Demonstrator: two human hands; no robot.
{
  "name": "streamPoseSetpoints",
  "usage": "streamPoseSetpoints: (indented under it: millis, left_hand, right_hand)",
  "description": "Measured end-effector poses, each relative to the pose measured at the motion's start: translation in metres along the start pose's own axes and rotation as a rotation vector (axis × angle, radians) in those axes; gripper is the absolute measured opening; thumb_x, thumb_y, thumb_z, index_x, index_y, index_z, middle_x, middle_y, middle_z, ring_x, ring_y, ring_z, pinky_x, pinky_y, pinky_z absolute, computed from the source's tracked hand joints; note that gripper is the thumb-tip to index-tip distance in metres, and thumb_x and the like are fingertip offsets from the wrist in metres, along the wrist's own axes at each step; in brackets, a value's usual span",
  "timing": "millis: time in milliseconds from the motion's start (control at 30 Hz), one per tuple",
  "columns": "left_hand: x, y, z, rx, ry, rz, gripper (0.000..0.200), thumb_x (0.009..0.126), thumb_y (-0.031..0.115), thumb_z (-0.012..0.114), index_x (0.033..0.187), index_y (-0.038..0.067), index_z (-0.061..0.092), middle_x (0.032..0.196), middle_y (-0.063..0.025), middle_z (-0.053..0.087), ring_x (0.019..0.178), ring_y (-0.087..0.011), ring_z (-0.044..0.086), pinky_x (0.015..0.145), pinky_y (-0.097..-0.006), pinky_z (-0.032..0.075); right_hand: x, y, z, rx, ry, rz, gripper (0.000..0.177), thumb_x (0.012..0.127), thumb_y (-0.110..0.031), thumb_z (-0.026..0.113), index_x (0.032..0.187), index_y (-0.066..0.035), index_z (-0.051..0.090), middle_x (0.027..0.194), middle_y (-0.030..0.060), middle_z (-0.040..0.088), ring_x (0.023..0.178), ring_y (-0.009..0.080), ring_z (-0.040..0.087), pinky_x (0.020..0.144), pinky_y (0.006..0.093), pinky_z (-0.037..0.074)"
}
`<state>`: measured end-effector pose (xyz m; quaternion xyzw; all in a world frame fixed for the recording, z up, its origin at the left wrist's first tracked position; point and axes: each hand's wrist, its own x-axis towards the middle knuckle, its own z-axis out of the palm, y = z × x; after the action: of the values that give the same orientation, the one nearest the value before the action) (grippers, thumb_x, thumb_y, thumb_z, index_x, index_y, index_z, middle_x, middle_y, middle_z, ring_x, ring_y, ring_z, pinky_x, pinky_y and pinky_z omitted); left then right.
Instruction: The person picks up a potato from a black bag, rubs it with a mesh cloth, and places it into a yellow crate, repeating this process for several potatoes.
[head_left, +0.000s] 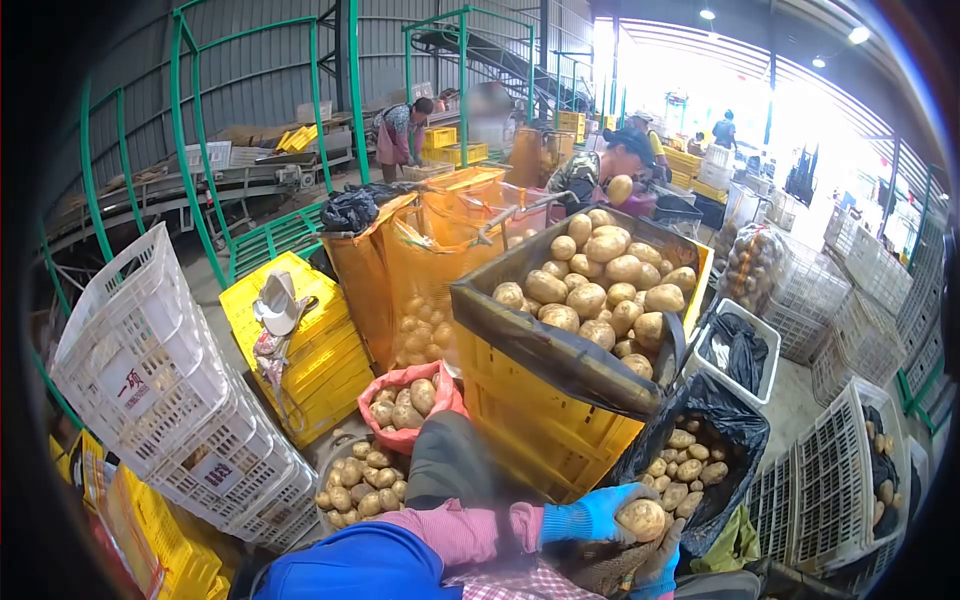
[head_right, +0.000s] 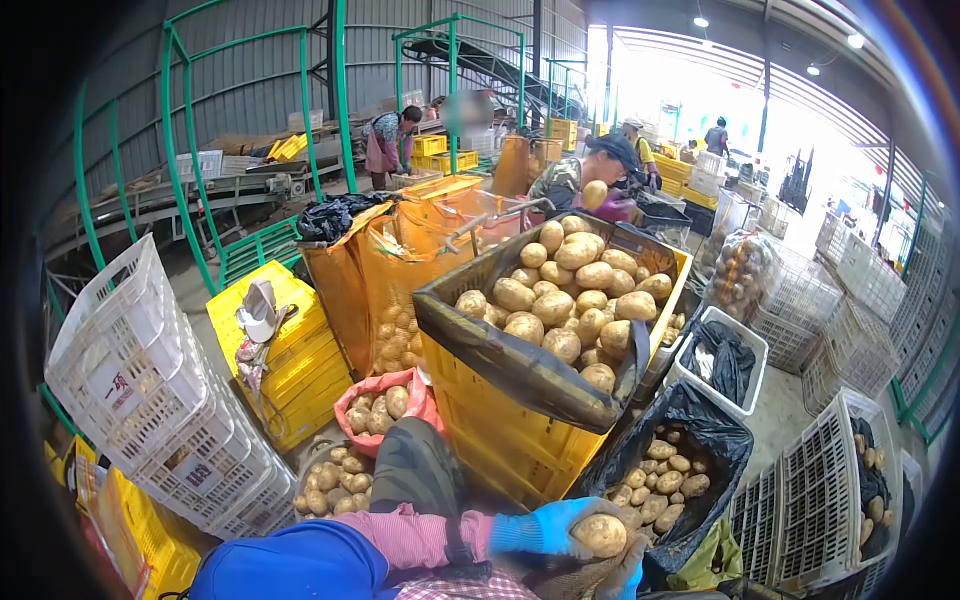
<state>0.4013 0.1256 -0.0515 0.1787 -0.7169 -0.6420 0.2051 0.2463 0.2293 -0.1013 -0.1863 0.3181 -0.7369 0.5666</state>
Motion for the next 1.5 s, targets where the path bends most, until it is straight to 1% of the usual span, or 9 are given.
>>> streamPoseSetpoints:
  millis: [200, 333, 433, 500, 833, 1100, 1300, 1400, 1500]
  left_hand:
    - [0.003, -0.017, 0.005, -0.079, 0.094, 0.126, 0.077, 0.078, 0.009, 0.081, 0.145, 0.006, 0.043, 0.135, -0.0109, 0.054, 0.129, -0.0215, 0.05, 0.109, -0.036, 0.041]
    - [0.005, -0.019, 0.017, -0.269, 0.146, -0.04, 0.078, 0.084, 0.022, 0.083, 0.147, 0.006, 0.04, 0.137, -0.0112, 0.051, 0.128, -0.0204, 0.049, 0.11, -0.0356, 0.04]
    - [0.009, -0.021, 0.022, -0.332, 0.158, 0.056, 0.076, 0.084, 0.023, 0.083, 0.146, 0.008, 0.041, 0.135, -0.0095, 0.052, 0.126, -0.0192, 0.049, 0.109, -0.0355, 0.041]
    - [0.017, -0.027, 0.024, -0.351, 0.184, 0.061, 0.074, 0.083, 0.022, 0.084, 0.144, 0.008, 0.044, 0.134, -0.0085, 0.052, 0.123, -0.0188, 0.051, 0.106, -0.0345, 0.044]
    - [0.06, -0.012, 0.019, -0.099, 0.08, 0.279, 0.11, 0.061, 0.017, 0.097, 0.149, 0.001, 0.034, 0.146, -0.0143, 0.047, 0.133, -0.0222, 0.049, 0.109, -0.0355, 0.045]
    - [0.056, -0.007, 0.037, -0.399, 0.081, -0.028, 0.1, 0.077, 0.009, 0.085, 0.156, 0.002, 0.025, 0.147, -0.0135, 0.047, 0.133, -0.0211, 0.049, 0.113, -0.0351, 0.04]
    - [0.046, -0.017, 0.025, -0.46, 0.066, 0.035, 0.103, 0.081, 0.036, 0.083, 0.157, 0.004, 0.021, 0.153, -0.0159, 0.043, 0.104, -0.0185, 0.067, 0.076, -0.0244, 0.057]
    - [0.039, -0.011, 0.037, -0.536, 0.152, 0.065, 0.1, 0.083, 0.038, 0.081, 0.157, 0.006, 0.023, 0.148, -0.0158, 0.048, 0.088, -0.0163, 0.069, 0.058, -0.0203, 0.053]
    - [0.03, -0.023, 0.031, -0.76, 0.141, -0.045, 0.089, 0.091, 0.031, 0.075, 0.156, 0.001, 0.021, 0.145, -0.0187, 0.048, 0.09, -0.0204, 0.07, 0.067, -0.024, 0.056]
  right_hand:
    - [-0.003, -0.003, -0.003, 0.015, -0.06, 0.066, 0.059, 0.105, -0.047, 0.046, 0.142, -0.002, 0.046, 0.138, 0.0153, 0.057, 0.118, 0.0282, 0.061, 0.1, 0.0416, 0.052]
    - [-0.013, -0.017, 0.018, -0.331, -0.035, -0.22, 0.052, 0.106, -0.038, 0.043, 0.143, 0.0, 0.045, 0.137, 0.0162, 0.056, 0.12, 0.0275, 0.06, 0.101, 0.0406, 0.051]
    - [-0.006, -0.023, 0.024, -0.442, -0.045, -0.433, 0.052, 0.103, -0.039, 0.048, 0.136, 0.001, 0.051, 0.128, 0.0175, 0.062, 0.113, 0.0292, 0.064, 0.098, 0.0417, 0.053]
    - [-0.019, -0.038, 0.03, -0.127, 0.02, -0.088, 0.049, 0.107, -0.036, 0.041, 0.137, 0.001, 0.051, 0.128, 0.0158, 0.062, 0.115, 0.0275, 0.063, 0.099, 0.0398, 0.051]
    - [0.01, -0.023, -0.022, 0.038, 0.156, -0.316, 0.044, 0.101, -0.031, 0.061, 0.132, 0.0, 0.056, 0.119, 0.011, 0.065, 0.109, 0.021, 0.064, 0.099, 0.0351, 0.05]
    - [-0.004, -0.041, -0.01, 0.168, 0.227, -0.231, 0.05, 0.093, -0.021, 0.073, 0.134, -0.001, 0.054, 0.121, 0.0109, 0.066, 0.108, 0.0217, 0.066, 0.094, 0.037, 0.055]
    - [0.0, -0.031, -0.012, 0.285, 0.177, -0.181, 0.049, 0.092, -0.023, 0.074, 0.132, -0.001, 0.056, 0.12, 0.0118, 0.067, 0.105, 0.0219, 0.067, 0.091, 0.0368, 0.056]
    - [-0.006, -0.03, -0.012, 0.128, 0.136, -0.199, 0.048, 0.091, -0.022, 0.076, 0.13, 0.0, 0.057, 0.117, 0.0103, 0.068, 0.104, 0.0208, 0.067, 0.09, 0.0348, 0.055]
    - [-0.004, -0.024, -0.013, -0.109, 0.215, -0.343, 0.048, 0.089, -0.023, 0.078, 0.128, 0.0, 0.058, 0.114, 0.0087, 0.069, 0.103, 0.0188, 0.066, 0.091, 0.0328, 0.054]
